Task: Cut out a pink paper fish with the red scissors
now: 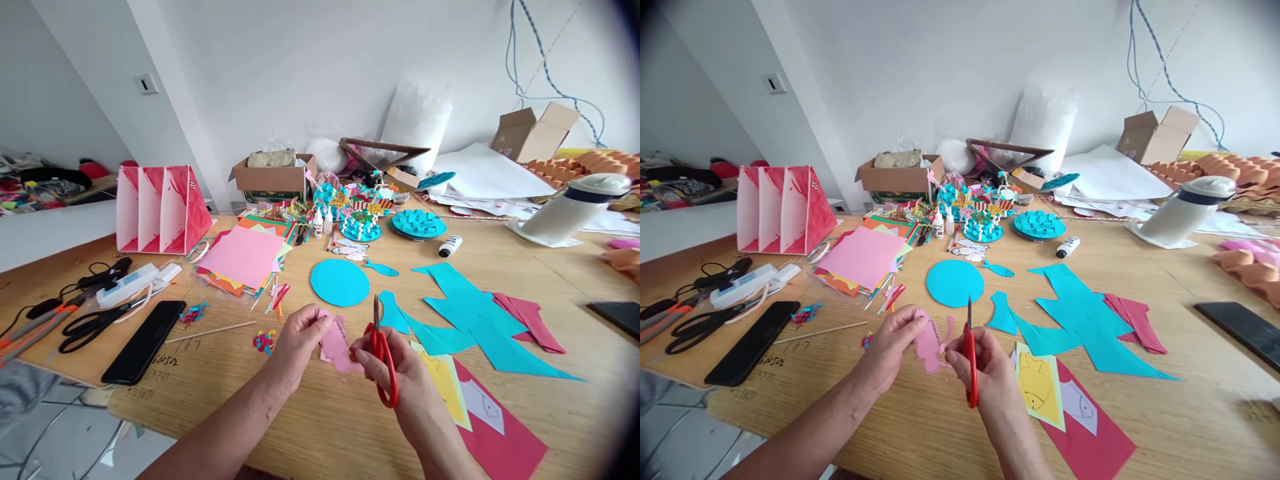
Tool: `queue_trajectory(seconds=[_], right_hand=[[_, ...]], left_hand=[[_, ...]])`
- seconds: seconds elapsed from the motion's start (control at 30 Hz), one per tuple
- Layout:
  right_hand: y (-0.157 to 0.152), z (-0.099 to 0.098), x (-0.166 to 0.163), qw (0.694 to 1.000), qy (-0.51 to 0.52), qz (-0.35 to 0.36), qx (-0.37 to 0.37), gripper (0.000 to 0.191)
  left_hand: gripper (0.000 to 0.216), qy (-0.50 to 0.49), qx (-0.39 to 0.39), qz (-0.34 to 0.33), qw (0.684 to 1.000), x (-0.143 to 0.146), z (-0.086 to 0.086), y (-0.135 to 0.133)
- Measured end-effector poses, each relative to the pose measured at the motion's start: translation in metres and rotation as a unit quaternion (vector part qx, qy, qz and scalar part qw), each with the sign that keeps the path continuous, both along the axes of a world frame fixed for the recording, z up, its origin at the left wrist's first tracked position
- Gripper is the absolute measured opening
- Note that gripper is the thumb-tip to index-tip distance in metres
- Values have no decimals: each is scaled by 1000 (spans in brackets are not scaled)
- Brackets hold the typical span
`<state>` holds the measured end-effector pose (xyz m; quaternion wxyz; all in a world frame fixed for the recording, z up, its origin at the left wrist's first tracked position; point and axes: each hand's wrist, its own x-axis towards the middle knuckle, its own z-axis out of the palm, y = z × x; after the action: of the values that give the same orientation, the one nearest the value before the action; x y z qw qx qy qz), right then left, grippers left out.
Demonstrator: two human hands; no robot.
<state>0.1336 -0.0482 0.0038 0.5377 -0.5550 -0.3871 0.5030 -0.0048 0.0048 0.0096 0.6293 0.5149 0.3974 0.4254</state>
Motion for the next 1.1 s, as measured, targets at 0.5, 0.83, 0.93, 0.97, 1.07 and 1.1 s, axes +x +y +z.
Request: queue_trajectory(seconds=[0.5, 0.83, 0.93, 0.97, 1.07, 1.1], right_hand=[[47, 25, -3, 998, 30, 47, 11, 29], [47, 6, -12, 996, 3, 82, 29, 28], [46, 0, -13, 995, 3, 97, 29, 31], [46, -1, -12, 996, 17, 85, 31, 30], [47, -2, -10, 996, 72, 37, 39, 29], [47, -2, -8, 995, 86, 29, 42, 29]], left_hand=[[23, -48, 18, -1, 999, 13, 4, 21], [9, -79, -10, 46, 996, 8, -8, 25], [8, -88, -11, 51, 995, 6, -2, 25], [8, -79, -6, 55, 995, 6, 1, 26], [7, -31, 12, 47, 998, 9, 11, 27], [7, -15, 16, 38, 999, 10, 14, 27]])
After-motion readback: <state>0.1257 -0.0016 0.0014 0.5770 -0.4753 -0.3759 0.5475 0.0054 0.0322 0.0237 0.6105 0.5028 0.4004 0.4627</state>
